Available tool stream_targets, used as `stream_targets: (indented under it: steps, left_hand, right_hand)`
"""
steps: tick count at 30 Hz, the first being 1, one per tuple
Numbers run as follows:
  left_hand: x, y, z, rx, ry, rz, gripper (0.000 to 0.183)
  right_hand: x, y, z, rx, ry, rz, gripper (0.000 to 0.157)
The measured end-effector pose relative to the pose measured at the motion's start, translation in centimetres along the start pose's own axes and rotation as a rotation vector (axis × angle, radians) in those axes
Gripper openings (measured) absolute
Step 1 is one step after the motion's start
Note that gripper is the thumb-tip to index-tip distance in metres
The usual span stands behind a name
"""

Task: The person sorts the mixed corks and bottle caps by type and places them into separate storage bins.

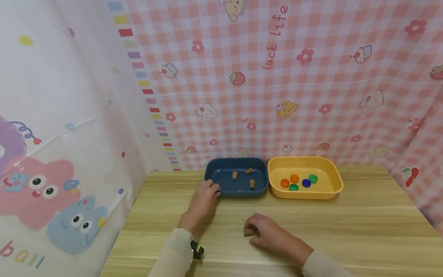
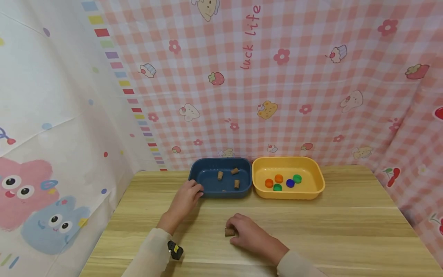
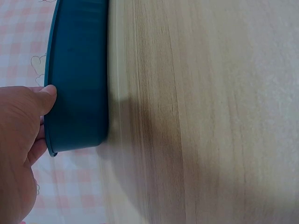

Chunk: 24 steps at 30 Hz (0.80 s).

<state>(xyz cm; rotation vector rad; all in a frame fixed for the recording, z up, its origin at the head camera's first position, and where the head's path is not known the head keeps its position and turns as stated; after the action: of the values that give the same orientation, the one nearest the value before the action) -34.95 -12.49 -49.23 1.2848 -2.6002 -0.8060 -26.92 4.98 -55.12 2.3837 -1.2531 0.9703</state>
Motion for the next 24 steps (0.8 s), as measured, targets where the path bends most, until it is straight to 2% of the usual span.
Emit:
stream_targets:
  steps: [7,14,20,24]
  left_hand:
    - [-0.1,0.0,-0.2,-0.006,-0.006,0.005,0.009]
    - [-0.1,0.0,0.0,0.018,-0.015,-0.014,0.007]
    - [-0.1,0.0,0.0,0.013,-0.017,-0.012,0.007]
    - [-0.2,0.1,-0.1,0.006,-0.017,-0.01,0.007]
  right_hand:
    - [-0.1,0.3,0.1,-0.015,-0.005,-0.009,0.018]
    - [-0.4,0.3,0.0,-0.041,0.038,-0.021,0.018]
    - [-0.9,0.3,-0.7,-0.047,0.139,0.034,0.02]
    - [-0.8,0.4,-1.7,-0.066,0.156,0.063,0.021]
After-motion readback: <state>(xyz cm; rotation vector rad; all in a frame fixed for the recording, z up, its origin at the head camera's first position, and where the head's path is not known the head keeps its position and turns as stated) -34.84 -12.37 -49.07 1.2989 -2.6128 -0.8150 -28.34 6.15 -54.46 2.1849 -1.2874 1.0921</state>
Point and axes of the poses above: each hand's wrist, its own y-axis towards the middle knuckle, its own z-axis out of the palm, x = y × z, the point moved 9 cm from there along y, towards the middle knuckle, and after that the axes turned 3 degrees about z, right-handed, at the moved point
